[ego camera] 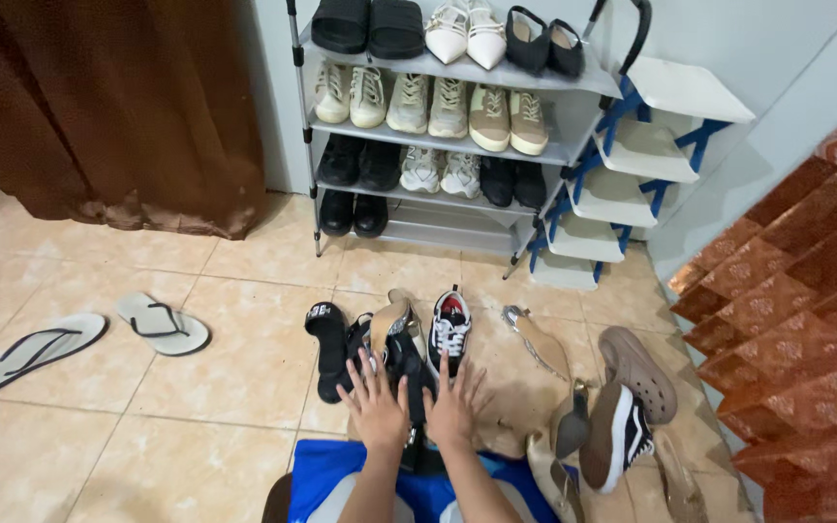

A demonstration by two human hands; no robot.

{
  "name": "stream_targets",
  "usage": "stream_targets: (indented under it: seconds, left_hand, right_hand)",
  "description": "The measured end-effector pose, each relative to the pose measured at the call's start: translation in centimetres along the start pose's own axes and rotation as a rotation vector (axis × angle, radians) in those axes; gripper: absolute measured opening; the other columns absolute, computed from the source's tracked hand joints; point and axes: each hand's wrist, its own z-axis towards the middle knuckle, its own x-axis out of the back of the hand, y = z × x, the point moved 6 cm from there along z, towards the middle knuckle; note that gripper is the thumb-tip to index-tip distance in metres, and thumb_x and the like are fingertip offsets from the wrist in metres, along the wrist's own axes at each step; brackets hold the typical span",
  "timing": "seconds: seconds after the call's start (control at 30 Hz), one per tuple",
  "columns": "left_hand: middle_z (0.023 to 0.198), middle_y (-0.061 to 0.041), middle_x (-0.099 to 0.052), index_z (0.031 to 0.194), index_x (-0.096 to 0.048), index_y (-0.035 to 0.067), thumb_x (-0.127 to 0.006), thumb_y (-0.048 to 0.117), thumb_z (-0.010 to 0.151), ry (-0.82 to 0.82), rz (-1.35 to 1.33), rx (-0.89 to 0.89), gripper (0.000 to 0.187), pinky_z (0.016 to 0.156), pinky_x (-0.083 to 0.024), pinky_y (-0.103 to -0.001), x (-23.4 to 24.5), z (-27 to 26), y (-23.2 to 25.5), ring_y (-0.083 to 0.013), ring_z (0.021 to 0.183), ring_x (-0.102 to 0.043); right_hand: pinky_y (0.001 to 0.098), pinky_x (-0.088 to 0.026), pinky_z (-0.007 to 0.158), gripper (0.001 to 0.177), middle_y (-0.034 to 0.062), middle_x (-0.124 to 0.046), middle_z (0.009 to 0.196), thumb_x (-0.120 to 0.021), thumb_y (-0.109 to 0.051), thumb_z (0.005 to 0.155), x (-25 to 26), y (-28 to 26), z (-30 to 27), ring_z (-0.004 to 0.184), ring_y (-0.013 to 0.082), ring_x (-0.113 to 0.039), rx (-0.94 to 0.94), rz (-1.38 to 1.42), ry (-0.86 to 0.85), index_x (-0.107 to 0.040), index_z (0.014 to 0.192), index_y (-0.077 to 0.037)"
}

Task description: The person sits on the floor and organizes a variety of shoes, including sneakers, sandals, and heels, by picking them up, inspecting them, and placing them on a multi-tier shoe rack. The person handles each shoe individually, turning them over and arranging them neatly on the shelves.

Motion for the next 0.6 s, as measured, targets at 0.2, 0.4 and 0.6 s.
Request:
stream_targets:
  seconds: [0.2, 0.4, 0.6]
  left_hand:
    - [0.167, -0.008, -0.014, 0.157, -0.024, 0.013, -0.040, 0.052, 0.094, 0.029, -0.095, -0.094, 0.076, 0.120, -0.007, -0.060, -4.7, 1.2, 0.6, -0.0330, 0.153, -0.012]
    - [0.166, -0.011, -0.018, 0.157, -0.024, 0.010, -0.040, 0.052, 0.095, 0.082, -0.145, -0.176, 0.077, 0.120, -0.008, -0.059, -10.4, 6.0, 1.3, -0.0327, 0.153, -0.014]
    - [0.162, -0.017, -0.029, 0.153, -0.036, 0.007, -0.041, 0.056, 0.096, 0.227, -0.114, -0.229, 0.075, 0.120, -0.011, -0.064, -17.1, 6.1, 0.1, -0.0349, 0.152, -0.023]
  right_hand:
    - [0.0773, -0.006, 0.117, 0.092, 0.0138, -0.008, 0.170, -0.063, -0.049, 0.094, -4.1, 2.7, 3.6, 0.151, 0.0517, -0.006, -0.091, -0.082, -0.199, -0.005, 0.162, -0.031]
    - [0.0764, -0.014, 0.115, 0.096, 0.0084, -0.009, 0.170, -0.075, -0.045, 0.085, -9.9, 6.0, 9.6, 0.153, 0.0467, -0.009, -0.099, -0.132, -0.183, -0.016, 0.158, -0.027]
    - [0.0707, -0.016, 0.120, 0.108, 0.0135, -0.019, 0.164, -0.086, -0.038, 0.071, -15.0, 6.6, 18.1, 0.156, 0.0324, -0.015, 0.117, -0.105, -0.148, -0.024, 0.155, -0.012]
